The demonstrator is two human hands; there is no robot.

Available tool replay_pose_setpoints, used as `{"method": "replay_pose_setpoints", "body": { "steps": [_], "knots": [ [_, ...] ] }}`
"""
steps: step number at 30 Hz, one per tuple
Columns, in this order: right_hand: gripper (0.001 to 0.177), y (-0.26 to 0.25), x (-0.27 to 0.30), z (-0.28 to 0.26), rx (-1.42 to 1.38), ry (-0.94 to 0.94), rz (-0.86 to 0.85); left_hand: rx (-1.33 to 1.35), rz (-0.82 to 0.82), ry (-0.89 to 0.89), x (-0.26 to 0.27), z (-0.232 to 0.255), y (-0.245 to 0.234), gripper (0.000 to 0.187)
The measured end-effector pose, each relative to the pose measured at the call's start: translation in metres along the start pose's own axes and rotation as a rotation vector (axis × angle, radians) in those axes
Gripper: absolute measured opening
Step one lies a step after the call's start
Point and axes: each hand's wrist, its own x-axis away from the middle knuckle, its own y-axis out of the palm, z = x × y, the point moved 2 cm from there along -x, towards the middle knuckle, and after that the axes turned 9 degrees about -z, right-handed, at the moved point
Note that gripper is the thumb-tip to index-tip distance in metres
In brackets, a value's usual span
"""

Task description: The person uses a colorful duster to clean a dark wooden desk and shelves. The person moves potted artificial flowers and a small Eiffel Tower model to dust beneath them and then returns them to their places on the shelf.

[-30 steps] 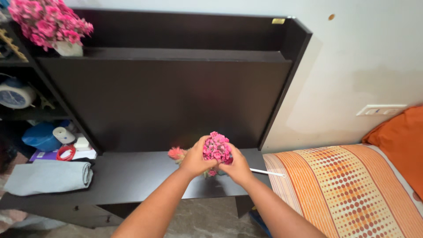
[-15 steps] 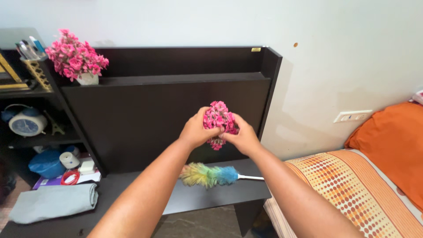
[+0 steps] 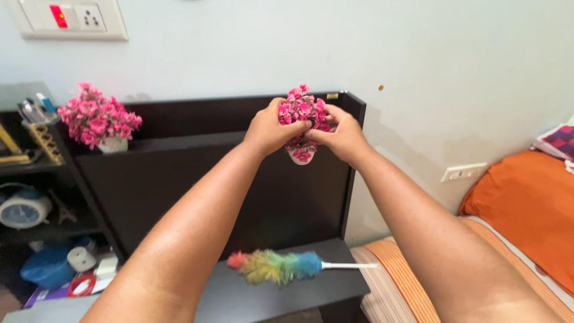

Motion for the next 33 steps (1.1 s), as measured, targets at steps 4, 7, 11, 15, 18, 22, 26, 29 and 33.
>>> {"method": "replay_pose_setpoints", "body": {
  "steps": [4, 7, 11, 15, 18, 22, 26, 29, 33],
  "knots": [
    [0.065, -0.031, -0.033, -0.005, 0.058, -0.032, 0.048, 0.037, 0.001, 0.002, -0.046, 0.012, -0.001, 0.081],
    [0.063, -0.052, -0.060, 0.006, -0.041, -0.059, 0.039, 0.022, 0.023, 0.035, -0.087, 0.012, 0.009, 0.081],
    [0.057, -0.073, -0.093, 0.043, -0.074, -0.064, 0.069, -0.009, 0.030, 0.027, -0.137, -0.008, 0.034, 0.082],
    [0.051, -0.085, -0.121, 0.090, 0.094, -0.118, 0.106, -0.029, 0.039, 0.011, -0.181, -0.035, 0.073, 0.077],
    [0.045, -0.089, -0.134, 0.118, 0.188, -0.118, 0.180, -0.029, 0.020, -0.018, -0.205, -0.055, 0.101, 0.081],
    [0.040, -0.092, -0.151, 0.148, 0.489, 0.107, 0.217, -0.025, -0.036, -0.069, -0.223, -0.071, 0.126, 0.084],
    [0.041, -0.094, -0.155, 0.168, 0.602, 0.225, 0.163, -0.066, -0.075, -0.093, -0.227, -0.075, 0.139, 0.084],
    [0.045, -0.100, -0.152, 0.168, 0.567, 0.264, 0.122, -0.088, -0.073, -0.058, -0.224, -0.073, 0.140, 0.086],
    [0.049, -0.102, -0.144, 0.160, 0.574, 0.320, 0.089, -0.097, -0.048, -0.069, -0.216, -0.066, 0.136, 0.086]
  ]
}}
